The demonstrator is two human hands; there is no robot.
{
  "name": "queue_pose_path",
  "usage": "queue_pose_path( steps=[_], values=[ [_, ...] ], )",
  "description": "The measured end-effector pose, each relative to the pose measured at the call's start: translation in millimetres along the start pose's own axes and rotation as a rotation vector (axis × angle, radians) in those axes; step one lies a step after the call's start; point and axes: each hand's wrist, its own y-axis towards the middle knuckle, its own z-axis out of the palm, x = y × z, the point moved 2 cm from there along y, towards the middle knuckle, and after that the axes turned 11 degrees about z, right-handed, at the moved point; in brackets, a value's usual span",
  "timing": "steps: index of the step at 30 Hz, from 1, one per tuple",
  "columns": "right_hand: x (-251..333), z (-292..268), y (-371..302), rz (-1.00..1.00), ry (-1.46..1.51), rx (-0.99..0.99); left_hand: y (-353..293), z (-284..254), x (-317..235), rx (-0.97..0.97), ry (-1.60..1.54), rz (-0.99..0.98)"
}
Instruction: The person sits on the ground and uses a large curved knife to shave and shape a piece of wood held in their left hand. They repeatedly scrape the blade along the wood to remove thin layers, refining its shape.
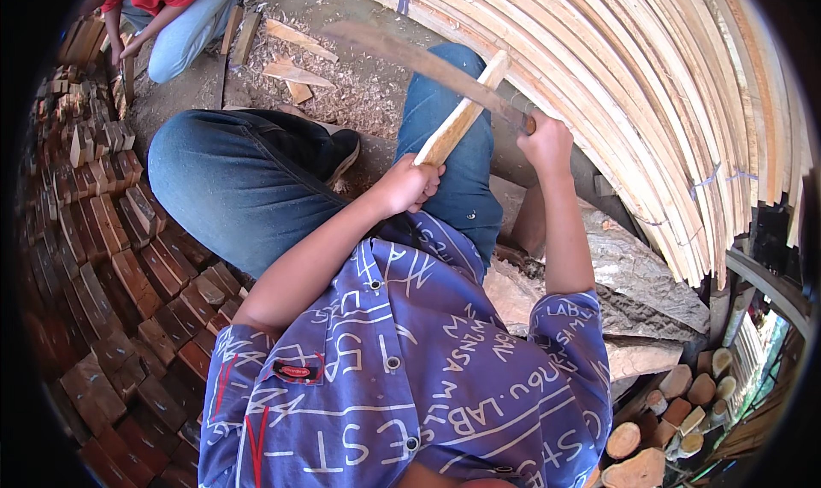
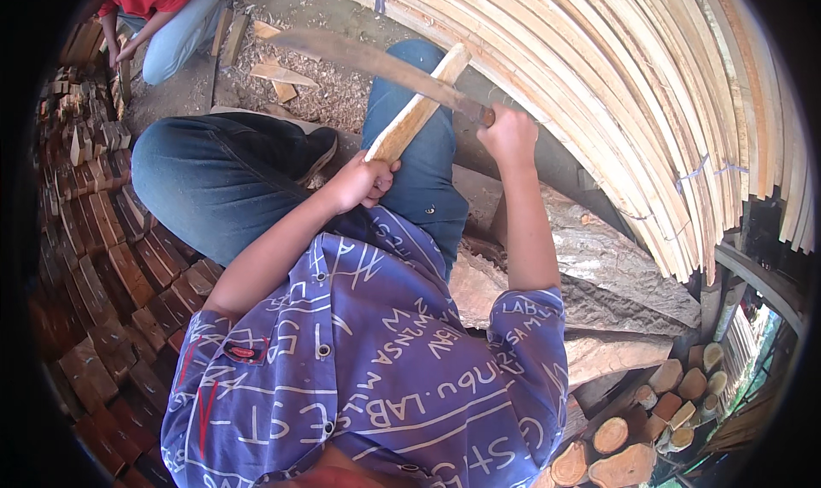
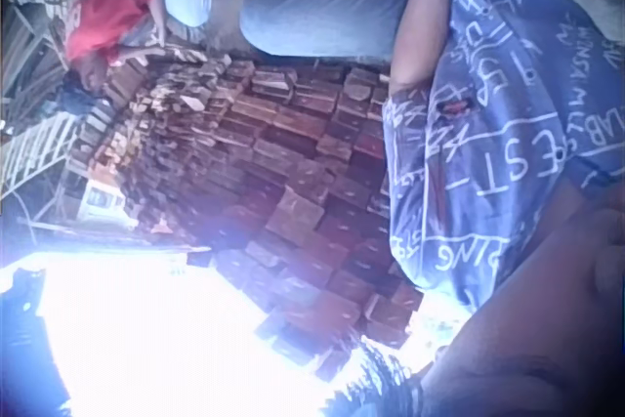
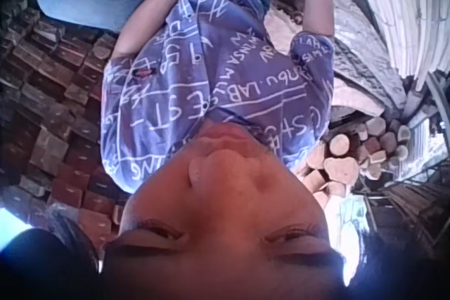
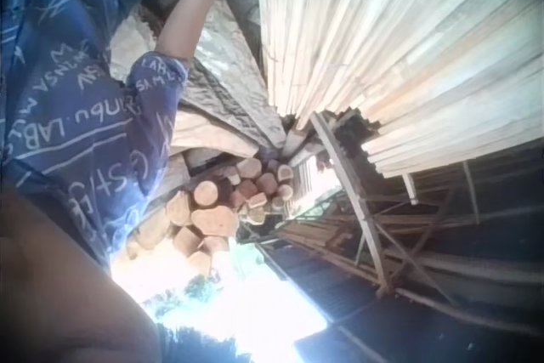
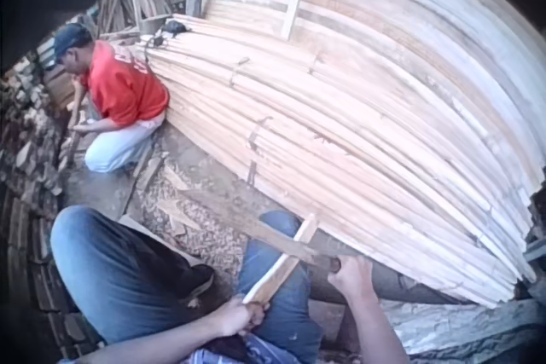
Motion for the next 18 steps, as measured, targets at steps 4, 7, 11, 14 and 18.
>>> queue_pose_path(
  steps=[4,7,11,14,18],
  values=[
    [2.6,-6.9,-6.2,0.003,-0.022,0.027,-1.0,2.7,5.9,-0.013,-0.051,0.003],
    [27.4,-22.9,-28.1,-0.054,-0.091,0.097,-0.2,0.0,9.2,-0.020,-0.030,0.033],
    [47.9,-30.8,-37.7,-0.271,-0.119,0.208,-0.5,-5.0,11.9,0.006,-0.042,0.011],
    [8.4,-16.5,-0.2,-0.071,-0.058,0.160,-7.8,-6.7,9.3,0.034,-0.103,0.000],
    [4.0,-8.7,2.7,0.000,-0.074,0.084,-2.1,1.0,-3.0,-0.001,-0.174,-0.026]
  ],
)
